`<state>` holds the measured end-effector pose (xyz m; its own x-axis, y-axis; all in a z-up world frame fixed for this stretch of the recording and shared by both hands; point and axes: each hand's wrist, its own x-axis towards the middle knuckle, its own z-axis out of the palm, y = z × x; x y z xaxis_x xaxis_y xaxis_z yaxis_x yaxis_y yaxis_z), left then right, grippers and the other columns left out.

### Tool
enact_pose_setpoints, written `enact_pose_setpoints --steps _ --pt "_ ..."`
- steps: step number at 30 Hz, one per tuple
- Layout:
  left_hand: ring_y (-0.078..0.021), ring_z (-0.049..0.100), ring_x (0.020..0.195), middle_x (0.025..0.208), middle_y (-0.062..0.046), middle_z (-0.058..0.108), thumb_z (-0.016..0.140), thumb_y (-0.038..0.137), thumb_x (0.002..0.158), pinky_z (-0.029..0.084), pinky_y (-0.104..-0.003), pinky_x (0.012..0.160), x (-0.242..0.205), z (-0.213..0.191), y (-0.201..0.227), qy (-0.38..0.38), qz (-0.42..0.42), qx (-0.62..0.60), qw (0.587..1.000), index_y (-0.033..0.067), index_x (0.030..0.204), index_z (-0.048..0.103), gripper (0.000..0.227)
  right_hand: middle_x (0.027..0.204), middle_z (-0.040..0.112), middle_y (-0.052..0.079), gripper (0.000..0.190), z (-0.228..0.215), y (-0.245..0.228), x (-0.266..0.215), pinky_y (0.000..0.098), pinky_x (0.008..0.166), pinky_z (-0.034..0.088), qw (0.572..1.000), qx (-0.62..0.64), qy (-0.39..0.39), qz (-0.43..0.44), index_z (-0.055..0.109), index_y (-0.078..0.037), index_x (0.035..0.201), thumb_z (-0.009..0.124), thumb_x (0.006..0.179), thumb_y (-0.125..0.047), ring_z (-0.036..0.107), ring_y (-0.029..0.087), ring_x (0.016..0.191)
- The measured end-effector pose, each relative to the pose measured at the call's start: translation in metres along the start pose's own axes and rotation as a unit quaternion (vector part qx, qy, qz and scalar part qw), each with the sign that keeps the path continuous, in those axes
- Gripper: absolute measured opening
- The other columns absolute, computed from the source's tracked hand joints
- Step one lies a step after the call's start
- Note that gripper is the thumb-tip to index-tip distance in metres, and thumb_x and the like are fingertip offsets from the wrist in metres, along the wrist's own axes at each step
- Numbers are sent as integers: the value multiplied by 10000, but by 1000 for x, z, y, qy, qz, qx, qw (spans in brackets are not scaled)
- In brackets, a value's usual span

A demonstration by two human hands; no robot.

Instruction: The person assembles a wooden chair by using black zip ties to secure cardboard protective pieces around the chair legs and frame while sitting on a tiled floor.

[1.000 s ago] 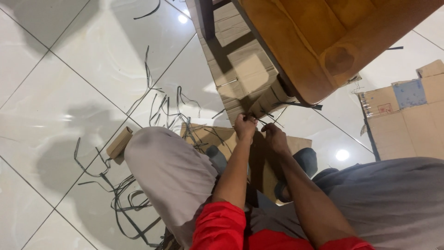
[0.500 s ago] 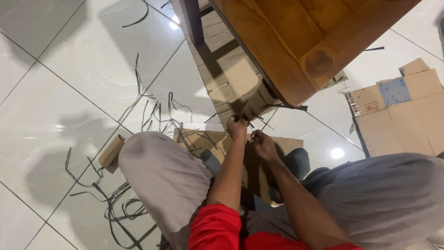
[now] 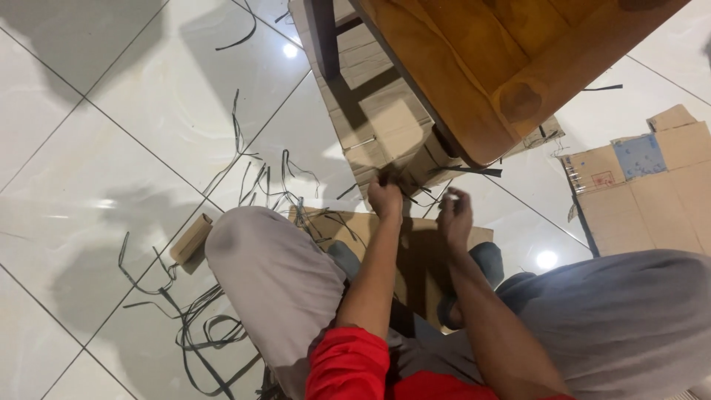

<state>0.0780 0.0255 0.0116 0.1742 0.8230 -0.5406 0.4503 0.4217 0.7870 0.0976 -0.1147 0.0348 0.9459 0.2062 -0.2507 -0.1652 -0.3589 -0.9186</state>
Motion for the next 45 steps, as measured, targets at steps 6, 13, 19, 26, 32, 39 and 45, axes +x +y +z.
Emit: enact_pose_setpoints --steps 6,13,19,26,32,39,45 --pt "-400 655 1184 1115 -178 727 691 283 966 496 -510 1029 -17 -5 58 7 104 -83 991 59 1122 716 274 843 625 68 113 -9 -77 13 222 507 480 959 205 129 -147 568 -70 1156 586 1064 -133 579 109 564" --pt "-486 632 1131 1046 -257 695 610 287 933 450 -592 1023 -33 -37 187 24 270 -96 958 51 1023 671 259 1379 532 200 297 -40 -207 -27 464 1087 471 895 196 156 -368 448 -36 1424 447 1174 -197 543 270 1273" --pt "-142 671 795 910 -10 680 416 649 941 553 -312 675 10 -73 280 35 408 -144 901 151 1103 614 560 1617 283 137 455 -54 -265 -44 578 1366 365 873 85 164 -452 275 -128 1582 321 1212 -388 325 325 1565" --pt "-263 665 1094 1175 -109 585 664 519 941 565 -408 973 20 -89 341 23 562 -100 821 122 1228 473 526 1665 279 96 417 -30 -288 -46 542 1415 291 864 -24 206 -460 415 -151 1537 456 1151 -302 277 283 1608" --pt "-279 681 1078 1165 -119 586 756 520 875 594 -418 962 51 -85 359 27 548 -108 829 112 1184 475 584 1510 479 108 310 -25 -297 -53 618 1345 80 872 -33 204 -444 531 -87 1351 465 1113 -273 387 298 1505" --pt "-459 560 1405 1511 -198 540 787 445 925 523 -609 1149 158 -59 383 14 474 -124 871 163 1503 341 782 1337 602 100 284 -23 -297 -52 585 1374 106 876 -29 206 -435 520 -88 1286 499 1017 -2 518 279 1388" --pt "-463 569 1359 1462 -230 572 687 508 879 488 -588 1116 176 -65 405 -77 429 -133 890 88 1440 437 744 1260 601 102 271 -18 -297 -52 598 1392 138 880 -14 222 -419 545 -71 1261 470 1014 10 546 257 1305"
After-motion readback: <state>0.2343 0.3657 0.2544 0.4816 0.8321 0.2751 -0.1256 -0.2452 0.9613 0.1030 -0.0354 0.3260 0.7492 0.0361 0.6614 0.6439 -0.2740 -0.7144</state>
